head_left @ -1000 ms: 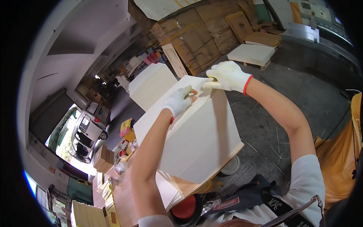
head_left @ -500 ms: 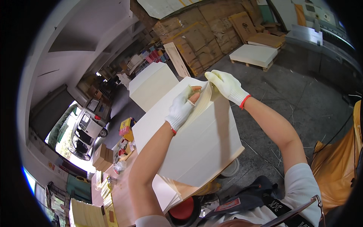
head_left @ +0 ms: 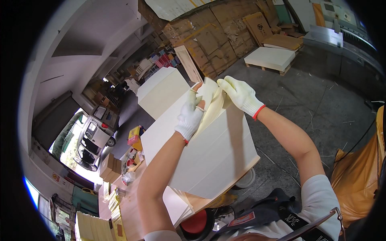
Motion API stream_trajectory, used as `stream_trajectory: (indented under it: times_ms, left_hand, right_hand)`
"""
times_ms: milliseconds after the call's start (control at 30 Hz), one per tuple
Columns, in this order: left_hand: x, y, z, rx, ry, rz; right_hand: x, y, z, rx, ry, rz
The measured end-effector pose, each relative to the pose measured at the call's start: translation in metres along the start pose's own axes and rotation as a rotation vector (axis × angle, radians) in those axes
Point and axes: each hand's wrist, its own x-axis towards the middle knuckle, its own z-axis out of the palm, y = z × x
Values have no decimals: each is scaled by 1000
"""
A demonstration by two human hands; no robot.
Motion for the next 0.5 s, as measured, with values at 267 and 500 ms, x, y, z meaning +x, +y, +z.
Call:
stream_trajectory:
  times_ms: [267, 500]
  left_hand:
    - [3, 15, 2, 216, -170, -239]
    - [2, -10, 0, 52, -78, -11]
  right_hand:
    - [1, 3, 2, 22, 3, -7]
    - [1, -2, 1, 43, -31, 42]
